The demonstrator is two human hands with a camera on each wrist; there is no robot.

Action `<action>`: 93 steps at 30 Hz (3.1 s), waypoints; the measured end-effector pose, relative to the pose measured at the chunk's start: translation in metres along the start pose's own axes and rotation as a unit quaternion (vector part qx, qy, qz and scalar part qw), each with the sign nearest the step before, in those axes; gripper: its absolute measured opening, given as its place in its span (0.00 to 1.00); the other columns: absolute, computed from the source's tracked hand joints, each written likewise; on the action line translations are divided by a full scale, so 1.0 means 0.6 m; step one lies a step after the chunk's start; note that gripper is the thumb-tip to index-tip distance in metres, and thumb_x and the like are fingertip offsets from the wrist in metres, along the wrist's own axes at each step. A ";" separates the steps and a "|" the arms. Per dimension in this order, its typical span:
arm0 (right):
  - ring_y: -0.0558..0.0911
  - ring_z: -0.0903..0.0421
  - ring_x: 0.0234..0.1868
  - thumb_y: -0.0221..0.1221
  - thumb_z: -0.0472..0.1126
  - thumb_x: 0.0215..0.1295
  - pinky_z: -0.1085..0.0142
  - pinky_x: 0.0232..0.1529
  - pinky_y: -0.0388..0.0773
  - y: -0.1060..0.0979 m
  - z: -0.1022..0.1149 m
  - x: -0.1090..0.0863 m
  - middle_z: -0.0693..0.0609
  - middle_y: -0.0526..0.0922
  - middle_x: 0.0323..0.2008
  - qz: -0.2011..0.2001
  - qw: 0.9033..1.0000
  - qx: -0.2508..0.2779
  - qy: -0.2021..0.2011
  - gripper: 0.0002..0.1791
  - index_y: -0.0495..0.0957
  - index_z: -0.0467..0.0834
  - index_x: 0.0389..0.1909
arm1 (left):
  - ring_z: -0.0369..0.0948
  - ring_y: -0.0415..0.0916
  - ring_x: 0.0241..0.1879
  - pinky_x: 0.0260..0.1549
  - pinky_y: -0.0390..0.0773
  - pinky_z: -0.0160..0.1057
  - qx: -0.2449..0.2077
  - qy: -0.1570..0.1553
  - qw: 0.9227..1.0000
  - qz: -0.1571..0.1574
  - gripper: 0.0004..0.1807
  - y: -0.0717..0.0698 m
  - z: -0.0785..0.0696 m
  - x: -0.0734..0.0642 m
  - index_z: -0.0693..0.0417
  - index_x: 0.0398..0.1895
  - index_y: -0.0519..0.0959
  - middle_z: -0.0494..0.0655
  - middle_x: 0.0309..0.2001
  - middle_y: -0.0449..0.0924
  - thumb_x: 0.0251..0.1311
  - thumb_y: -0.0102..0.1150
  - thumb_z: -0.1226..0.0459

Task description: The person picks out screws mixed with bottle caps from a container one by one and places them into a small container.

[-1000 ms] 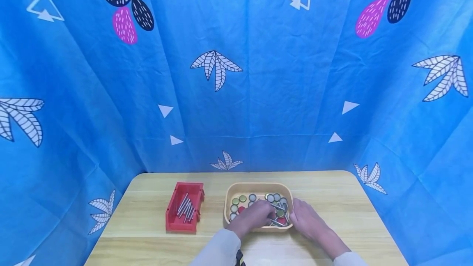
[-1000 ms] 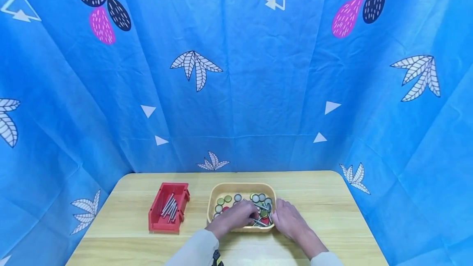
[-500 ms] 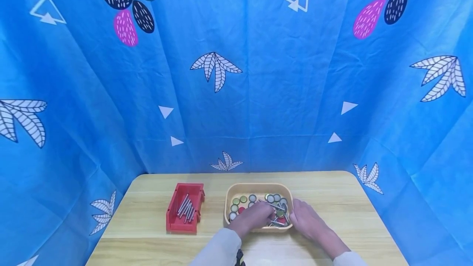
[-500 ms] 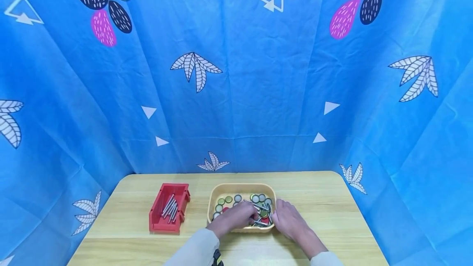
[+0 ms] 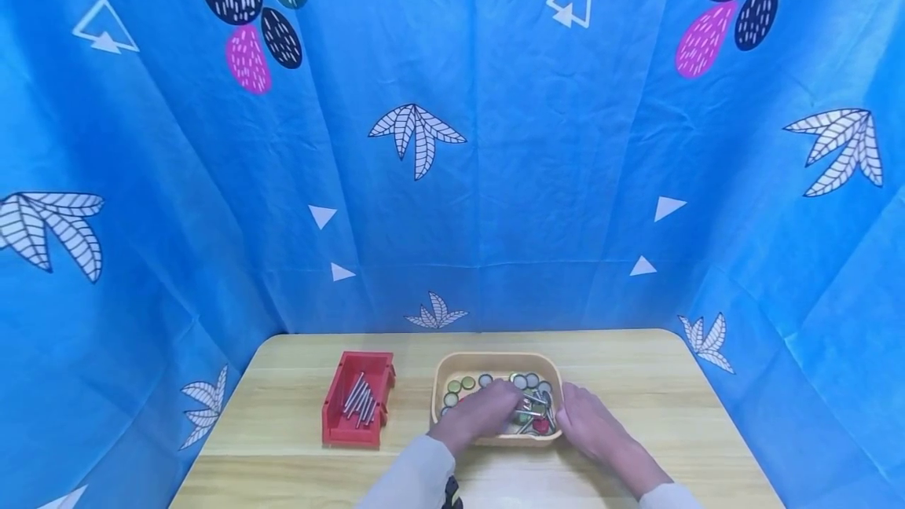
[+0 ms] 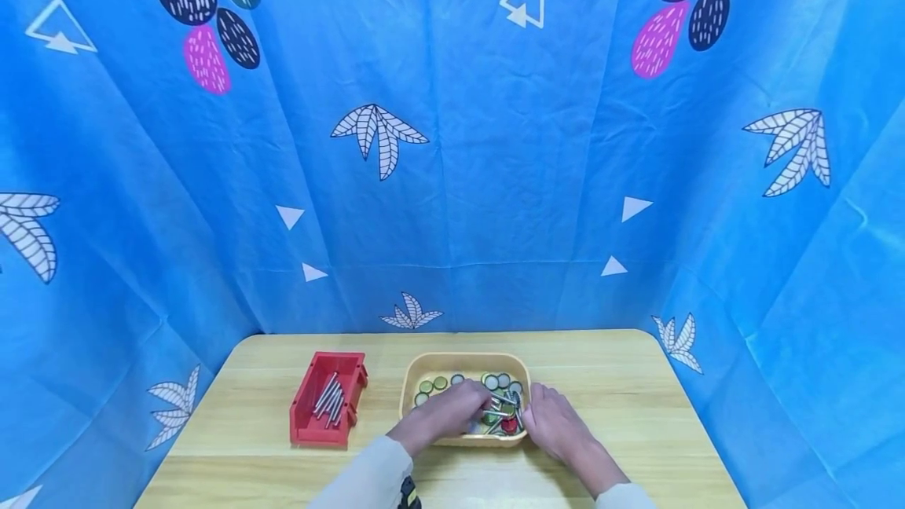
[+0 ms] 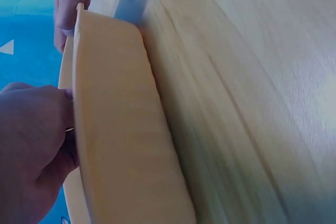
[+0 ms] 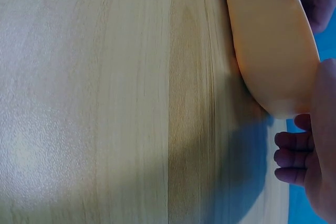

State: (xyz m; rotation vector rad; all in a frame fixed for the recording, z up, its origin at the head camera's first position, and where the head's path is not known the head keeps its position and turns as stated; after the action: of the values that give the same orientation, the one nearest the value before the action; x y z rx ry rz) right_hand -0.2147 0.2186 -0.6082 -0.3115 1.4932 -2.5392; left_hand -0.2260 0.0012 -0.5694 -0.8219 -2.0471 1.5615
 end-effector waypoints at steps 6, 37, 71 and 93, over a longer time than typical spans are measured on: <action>0.74 0.62 0.35 0.51 0.41 0.73 0.59 0.44 0.79 0.002 -0.004 0.003 0.59 0.78 0.33 -0.002 1.000 -0.005 0.006 0.16 0.77 0.39 0.56 | 0.30 0.75 0.35 0.38 0.80 0.23 0.035 -0.002 0.999 -0.028 0.06 -0.023 0.007 -0.009 0.50 0.41 0.84 0.39 0.36 0.82 0.62 0.67 0.69; 0.74 0.62 0.34 0.52 0.40 0.72 0.60 0.42 0.78 0.001 0.001 0.005 0.59 0.77 0.32 -0.003 1.000 -0.006 0.007 0.14 0.77 0.39 0.53 | 0.34 0.75 0.40 0.42 0.85 0.30 -0.055 -0.161 0.976 -0.137 0.05 -0.113 0.082 -0.130 0.53 0.44 0.82 0.41 0.39 0.79 0.68 0.62 0.69; 0.76 0.61 0.38 0.52 0.40 0.72 0.56 0.48 0.80 0.004 -0.002 0.002 0.58 0.79 0.35 -0.004 1.000 -0.002 0.010 0.16 0.77 0.39 0.56 | 0.38 0.72 0.32 0.36 0.86 0.38 -0.028 -0.317 0.928 -0.192 0.08 -0.089 0.215 -0.272 0.56 0.38 0.80 0.46 0.33 0.76 0.61 0.71 0.70; 0.76 0.61 0.37 0.52 0.40 0.72 0.57 0.47 0.80 0.004 0.002 0.000 0.58 0.80 0.35 -0.004 1.000 0.004 0.013 0.18 0.77 0.38 0.58 | 0.43 0.73 0.30 0.28 0.79 0.41 -0.014 -0.349 0.910 -0.225 0.03 -0.055 0.243 -0.308 0.68 0.39 0.80 0.54 0.31 0.76 0.64 0.57 0.76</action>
State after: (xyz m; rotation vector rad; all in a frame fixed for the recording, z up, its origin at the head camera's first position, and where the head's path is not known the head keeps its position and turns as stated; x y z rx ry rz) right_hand -0.2145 0.2163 -0.6094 -0.2853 1.4935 -2.5652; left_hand -0.1931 -0.2340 -0.5744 0.2723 -2.4877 1.6835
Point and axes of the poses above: each hand's wrist, its own x-axis towards the middle knuckle, its own y-axis out of the palm, z = x × y, the point moved 2 cm from there along x, towards the middle knuckle
